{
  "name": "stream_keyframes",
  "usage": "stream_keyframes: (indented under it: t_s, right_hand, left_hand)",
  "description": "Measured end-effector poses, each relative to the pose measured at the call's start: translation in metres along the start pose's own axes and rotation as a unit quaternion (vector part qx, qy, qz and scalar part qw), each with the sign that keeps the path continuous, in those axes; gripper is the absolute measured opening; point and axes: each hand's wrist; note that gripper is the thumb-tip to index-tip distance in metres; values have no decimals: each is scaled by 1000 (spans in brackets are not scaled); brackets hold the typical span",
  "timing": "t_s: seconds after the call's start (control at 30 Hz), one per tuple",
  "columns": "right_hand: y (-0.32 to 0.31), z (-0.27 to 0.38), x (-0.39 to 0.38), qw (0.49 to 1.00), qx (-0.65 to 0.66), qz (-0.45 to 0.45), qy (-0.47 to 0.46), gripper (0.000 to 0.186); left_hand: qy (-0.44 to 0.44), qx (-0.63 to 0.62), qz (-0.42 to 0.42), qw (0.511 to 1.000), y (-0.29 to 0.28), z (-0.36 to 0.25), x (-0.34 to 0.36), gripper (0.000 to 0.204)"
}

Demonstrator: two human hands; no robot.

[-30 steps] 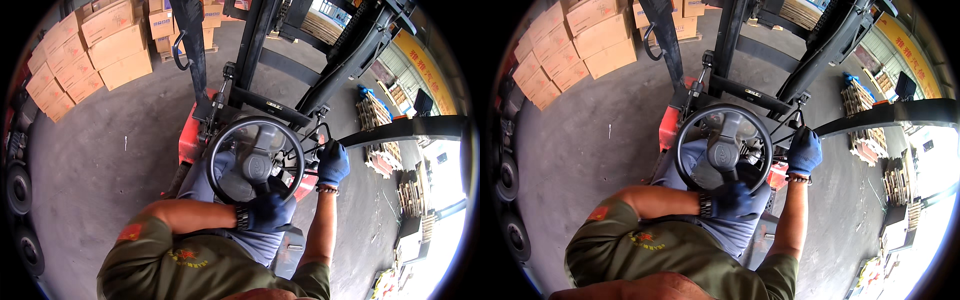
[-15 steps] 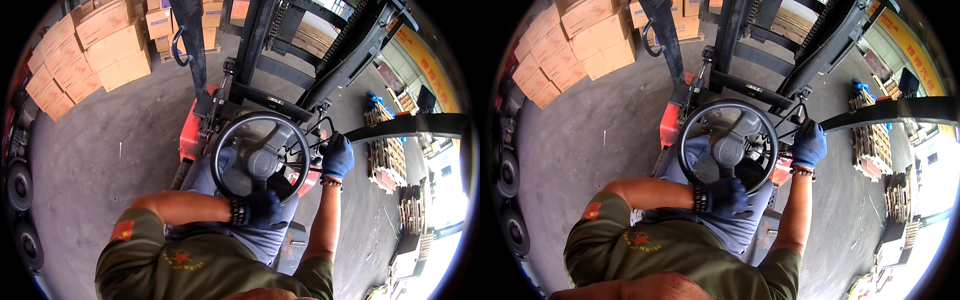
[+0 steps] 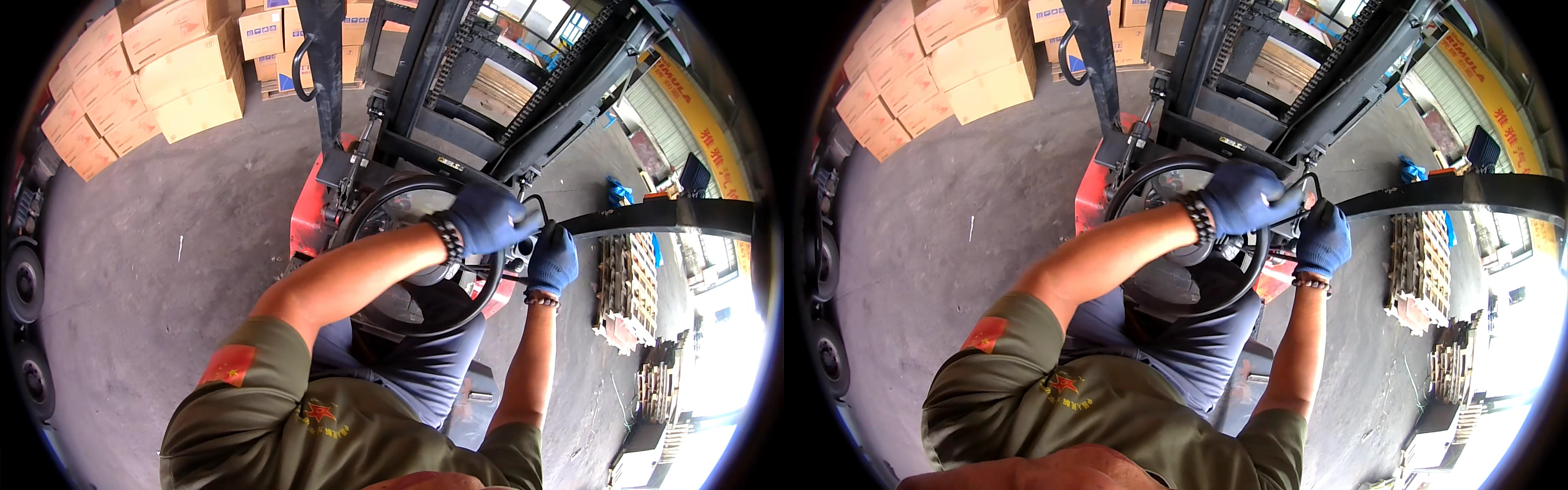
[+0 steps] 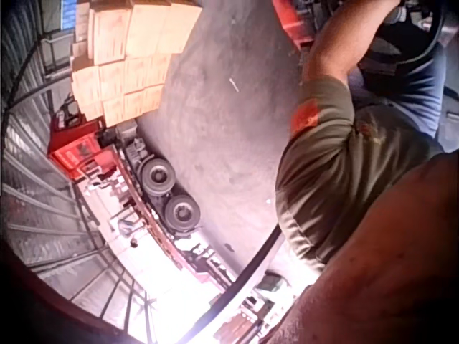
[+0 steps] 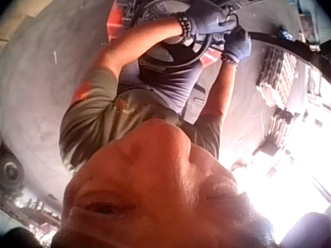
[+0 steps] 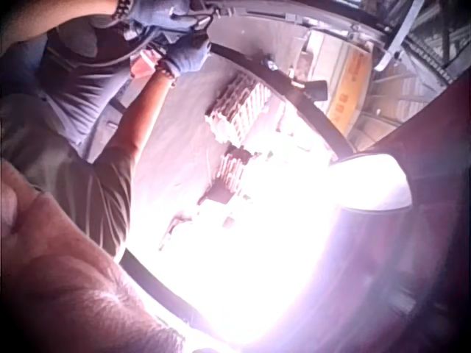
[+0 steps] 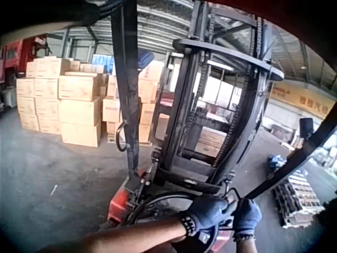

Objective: The person operates a forklift inside a warehouse, maneuvering the vehicle and adjusting the steering wheel and control levers. The operator navigates through aisles of stacked cardboard boxes and approaches a large truck parked nearby.

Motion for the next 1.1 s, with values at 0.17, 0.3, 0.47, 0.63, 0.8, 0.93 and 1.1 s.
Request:
stream_keyframes:
  t_s: [0.17,0.3,0.47,0.63,0.8,0.93,1.1]
  right_hand:
    - [41,-8,40,1000,-23,-6,-10,20]
    - [66,-5,63,1000,-3,-8,5,25]
    - [93,-7,102,999,36,-23,23,28]
    - [117,-10,129,999,29,-39,-20,32]
    - [133,-7,155,998,48,-43,-14,32]
    - [147,-2,173,997,59,-41,-20,34]
    - [175,-10,176,998,55,-27,-17,34]
  left_hand:
    - [-67,9,-34,997,-42,63,-1,55]
    - [-56,27,-49,997,-53,107,-15,46]
    - [-55,6,-69,996,-54,142,-15,27]
    - [-74,16,-51,996,-62,164,-42,40]
    - [-81,22,-62,995,-59,176,-47,49]
    - [-42,44,-54,997,-50,192,-27,48]
    - [-47,33,-25,998,-5,221,32,44]
Point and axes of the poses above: each hand's wrist, its own x-axis towards the middle knuckle, its own y-axis out of the palm, z = x × y, and after that the axes turned 9 degrees about z, right-handed
